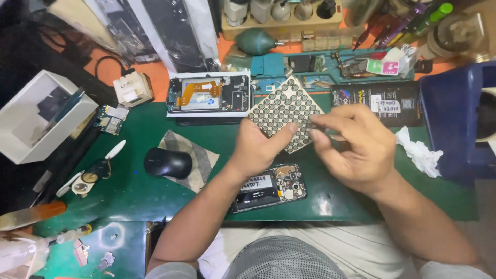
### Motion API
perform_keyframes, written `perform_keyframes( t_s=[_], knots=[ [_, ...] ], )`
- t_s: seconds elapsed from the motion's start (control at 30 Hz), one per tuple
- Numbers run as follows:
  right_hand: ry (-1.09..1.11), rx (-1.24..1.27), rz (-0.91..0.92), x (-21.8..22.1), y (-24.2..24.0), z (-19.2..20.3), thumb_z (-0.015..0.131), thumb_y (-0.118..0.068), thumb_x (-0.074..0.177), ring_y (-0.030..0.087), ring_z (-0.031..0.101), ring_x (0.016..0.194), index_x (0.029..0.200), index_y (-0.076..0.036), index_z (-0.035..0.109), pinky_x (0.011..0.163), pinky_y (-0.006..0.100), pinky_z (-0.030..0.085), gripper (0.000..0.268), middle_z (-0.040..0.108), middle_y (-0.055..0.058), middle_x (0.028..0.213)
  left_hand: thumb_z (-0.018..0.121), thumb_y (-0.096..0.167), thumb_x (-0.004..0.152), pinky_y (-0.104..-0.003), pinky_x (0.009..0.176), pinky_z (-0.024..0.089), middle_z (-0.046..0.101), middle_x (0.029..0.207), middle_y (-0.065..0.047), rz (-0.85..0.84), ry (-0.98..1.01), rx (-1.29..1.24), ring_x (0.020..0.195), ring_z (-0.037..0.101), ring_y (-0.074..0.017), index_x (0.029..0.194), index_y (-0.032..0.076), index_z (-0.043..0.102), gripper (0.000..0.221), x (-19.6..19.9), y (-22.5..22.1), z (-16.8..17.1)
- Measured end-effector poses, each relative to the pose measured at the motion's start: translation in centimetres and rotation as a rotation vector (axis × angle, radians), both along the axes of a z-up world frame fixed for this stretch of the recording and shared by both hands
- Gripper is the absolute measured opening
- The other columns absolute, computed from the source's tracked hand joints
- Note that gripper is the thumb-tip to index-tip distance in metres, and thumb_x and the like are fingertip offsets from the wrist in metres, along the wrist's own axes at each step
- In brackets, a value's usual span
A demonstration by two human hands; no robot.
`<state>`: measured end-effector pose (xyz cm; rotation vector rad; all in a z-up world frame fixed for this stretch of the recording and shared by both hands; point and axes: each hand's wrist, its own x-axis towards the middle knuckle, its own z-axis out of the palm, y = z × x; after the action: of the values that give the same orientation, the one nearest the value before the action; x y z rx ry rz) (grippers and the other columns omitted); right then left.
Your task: The person uses tweezers to pick small circular adhesive dots from a sheet and applies them to the internal components of a disassembled smartphone. The person handles the adhesive sheet and the phone parts on a cluttered workbench.
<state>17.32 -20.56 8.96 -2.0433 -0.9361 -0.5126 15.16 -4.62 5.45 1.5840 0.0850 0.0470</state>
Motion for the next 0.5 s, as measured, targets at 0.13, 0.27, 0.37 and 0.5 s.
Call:
perform_keyframes(
  t_s=[0.13,0.27,0.37,0.5],
  knots=[
    [0.052,0.013,0.028,-0.1,0.5,-0.5,0.063,-0.004,0.078,0.018,0.055,0.067,0.09,0.004,0.06,0.046,0.021,0.052,0.014,0.057,0.018,0.081,0.059,0.012,0.078,-0.028,0.084,0.046,0.06,0.093,-0.003,-0.06,-0.162,-0.201,0.088,0.055,-0.0134,0.095,0.007,0.054,0.019,0.1,-0.4,-0.7],
    [0.094,0.047,-0.02,-0.1,0.3,-0.7,0.066,-0.004,0.077,0.017,0.057,0.068,0.088,0.003,0.061,0.045,0.02,0.047,0.015,0.06,0.018,0.082,0.06,0.003,0.076,-0.028,0.088,0.044,0.054,0.104,-0.011,-0.081,-0.142,-0.424,0.096,0.053,-0.0159,0.116,0.0,0.037,0.046,-0.3,-0.6,-1.5],
    [0.102,0.048,-0.027,-0.1,0.1,-0.8,0.067,-0.006,0.076,0.016,0.057,0.067,0.089,0.003,0.061,0.045,0.019,0.046,0.016,0.061,0.017,0.084,0.059,0.001,0.078,-0.027,0.087,0.045,0.055,0.102,-0.011,-0.099,-0.133,-0.46,0.094,0.054,-0.0149,0.113,0.001,0.039,0.04,-0.4,-0.6,-1.6],
    [0.176,0.094,0.053,0.1,0.3,-0.6,0.062,0.0,0.077,0.014,0.056,0.062,0.091,0.006,0.06,0.048,0.019,0.054,0.016,0.059,0.02,0.085,0.061,0.009,0.077,-0.021,0.072,0.048,0.06,0.085,-0.004,-0.036,-0.097,-0.205,0.078,0.057,-0.0097,0.09,0.006,0.053,0.015,-0.5,-0.4,0.1]
  ],
)
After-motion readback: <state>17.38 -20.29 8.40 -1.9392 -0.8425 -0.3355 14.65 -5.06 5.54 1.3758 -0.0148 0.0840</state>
